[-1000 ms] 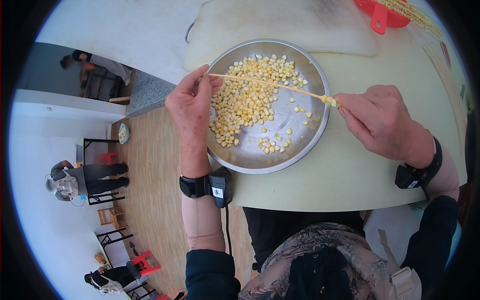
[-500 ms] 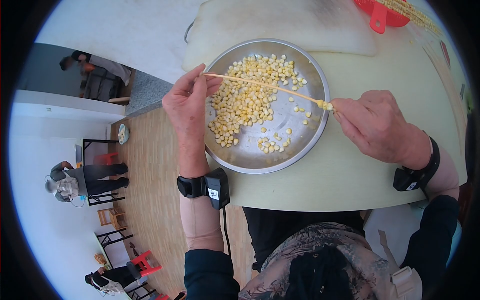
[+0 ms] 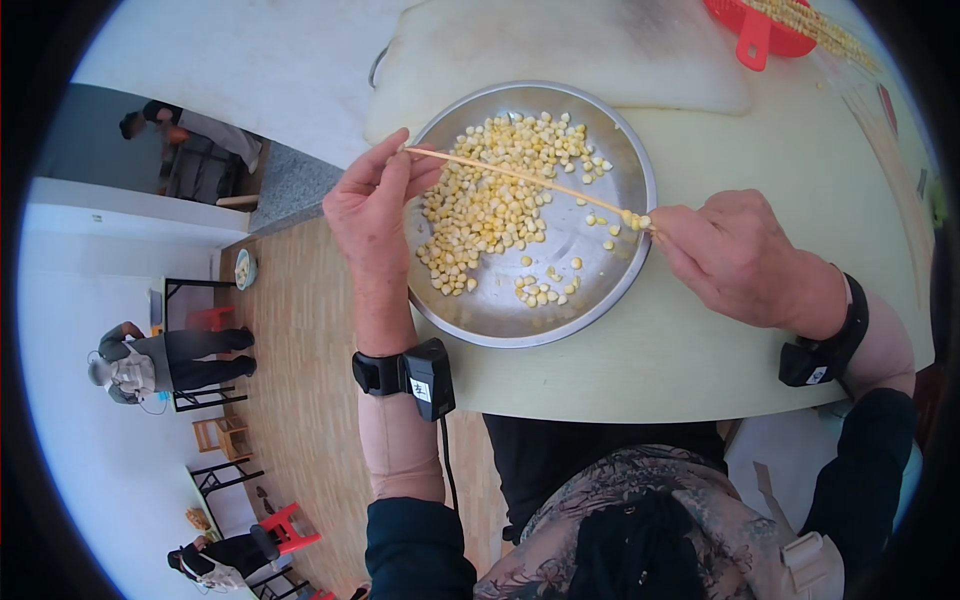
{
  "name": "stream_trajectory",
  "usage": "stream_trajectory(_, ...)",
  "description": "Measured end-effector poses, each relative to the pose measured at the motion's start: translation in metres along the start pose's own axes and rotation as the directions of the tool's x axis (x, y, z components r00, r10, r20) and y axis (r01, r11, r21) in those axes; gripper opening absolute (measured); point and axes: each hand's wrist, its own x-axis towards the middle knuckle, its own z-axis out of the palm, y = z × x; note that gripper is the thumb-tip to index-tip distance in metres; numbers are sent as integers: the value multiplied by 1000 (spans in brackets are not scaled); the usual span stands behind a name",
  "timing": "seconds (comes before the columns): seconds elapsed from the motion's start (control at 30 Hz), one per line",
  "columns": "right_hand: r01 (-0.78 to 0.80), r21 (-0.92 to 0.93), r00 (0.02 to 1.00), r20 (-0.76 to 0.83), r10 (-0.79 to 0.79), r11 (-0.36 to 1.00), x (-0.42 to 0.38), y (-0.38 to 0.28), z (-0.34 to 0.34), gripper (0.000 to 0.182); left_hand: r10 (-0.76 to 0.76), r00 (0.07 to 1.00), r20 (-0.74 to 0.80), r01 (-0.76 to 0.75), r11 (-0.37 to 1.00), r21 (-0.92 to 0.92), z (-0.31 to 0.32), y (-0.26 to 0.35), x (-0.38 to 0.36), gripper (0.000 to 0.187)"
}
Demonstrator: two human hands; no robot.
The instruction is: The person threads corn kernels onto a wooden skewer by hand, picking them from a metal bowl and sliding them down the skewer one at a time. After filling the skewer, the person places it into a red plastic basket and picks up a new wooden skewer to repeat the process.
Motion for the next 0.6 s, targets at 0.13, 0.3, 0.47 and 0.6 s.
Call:
stream_trajectory(0.13, -25, -9, 1000, 16, 25, 1000, 1, 0, 1, 12, 9, 1000, 9, -9, 999, -34, 5, 3, -1, 27)
stream_trajectory(0.3, -81, 29, 996, -21, 81, 996, 0, 4, 1, 10, 12, 1000, -18, -14, 991, -134, 5, 3, 0, 28)
stream_trajectory(0.47, -76, 37, 997, -5, 76, 996, 0, 4, -1, 9, -115, 988, 103, 142, 936, -322, -11, -4, 7, 25)
stream_trajectory(0.6, -54, 15, 999, -4, 54, 998, 0, 2, -2, 10, -155, 983, 101, 181, 916, -357, -12, -3, 7, 24)
